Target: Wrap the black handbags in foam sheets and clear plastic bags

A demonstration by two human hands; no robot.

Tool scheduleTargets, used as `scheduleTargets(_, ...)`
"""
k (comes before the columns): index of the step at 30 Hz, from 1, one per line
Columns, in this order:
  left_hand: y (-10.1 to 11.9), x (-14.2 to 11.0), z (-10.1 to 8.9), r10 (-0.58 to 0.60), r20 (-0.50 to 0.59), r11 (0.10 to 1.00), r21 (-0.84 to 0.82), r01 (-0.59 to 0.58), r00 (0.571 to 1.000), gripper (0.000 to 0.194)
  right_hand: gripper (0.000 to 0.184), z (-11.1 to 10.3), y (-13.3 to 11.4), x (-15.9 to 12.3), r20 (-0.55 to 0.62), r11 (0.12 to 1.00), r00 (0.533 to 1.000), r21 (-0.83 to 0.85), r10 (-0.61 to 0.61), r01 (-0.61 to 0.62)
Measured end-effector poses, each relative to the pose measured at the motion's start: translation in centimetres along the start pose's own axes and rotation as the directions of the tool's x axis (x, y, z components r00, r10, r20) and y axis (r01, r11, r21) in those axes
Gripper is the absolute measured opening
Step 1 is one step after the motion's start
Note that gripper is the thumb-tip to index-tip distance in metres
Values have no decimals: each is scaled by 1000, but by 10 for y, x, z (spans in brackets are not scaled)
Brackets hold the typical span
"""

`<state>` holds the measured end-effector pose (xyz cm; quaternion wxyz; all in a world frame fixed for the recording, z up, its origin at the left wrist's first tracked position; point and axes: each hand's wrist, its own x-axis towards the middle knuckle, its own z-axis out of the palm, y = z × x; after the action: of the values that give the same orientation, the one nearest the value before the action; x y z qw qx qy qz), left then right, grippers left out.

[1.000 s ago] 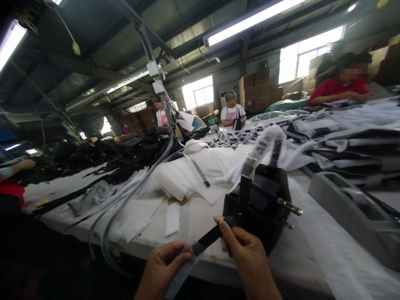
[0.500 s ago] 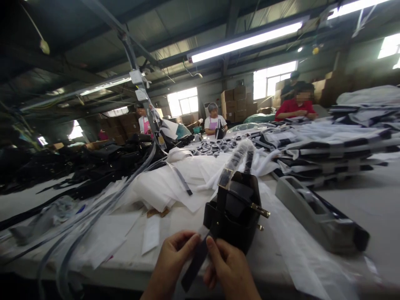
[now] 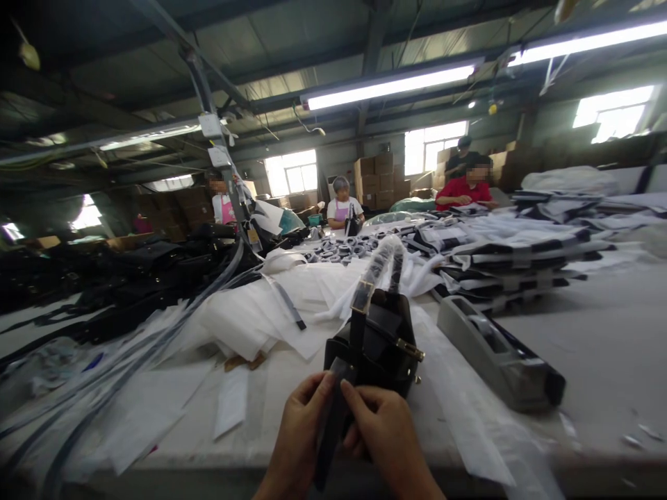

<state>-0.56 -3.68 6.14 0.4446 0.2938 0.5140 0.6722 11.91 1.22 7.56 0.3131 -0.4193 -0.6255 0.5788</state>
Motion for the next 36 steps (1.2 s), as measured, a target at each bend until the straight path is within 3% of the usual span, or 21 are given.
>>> scheduleTargets(5,-12,-3,-13,54,33,981,185,-59,998,51,62,2,8,6,-30,998,1000,-56,-8,7)
scheduleTargets(8,-21,-6,-16,74,31,974,214,-79,997,51,63,5,11,8,-61,996,998,-87,-11,6)
scheduleTargets(17,-29,-11,-7,200,-132,968,180,-175,971,49,62,7,14,11,-102,998,995,-60,-23,17)
scheduleTargets(22,-36,-11,1,229,-284,971,137,-197,931,48,60,9,13,14,-98,999,995,-29,-30,27)
scheduleTargets(25,-38,-11,3,310,-326,944,222,-246,893,40,60,11,13,14,-117,999,992,-35,-41,37)
scheduleTargets(27,-40,-11,3,439,-290,877,342,-336,851,32,60,11,15,14,-124,999,992,-30,-33,30)
scheduleTargets(30,-44,-12,-1,645,-151,690,536,-486,749,20,60,11,21,17,-121,1000,993,12,-16,18)
scheduleTargets(33,-48,-15,-5,794,25,419,701,-577,607,21,64,11,25,20,-110,995,994,101,6,5)
scheduleTargets(36,-47,-18,-9,847,230,122,793,-597,479,25,68,11,22,21,-91,986,996,169,12,3)
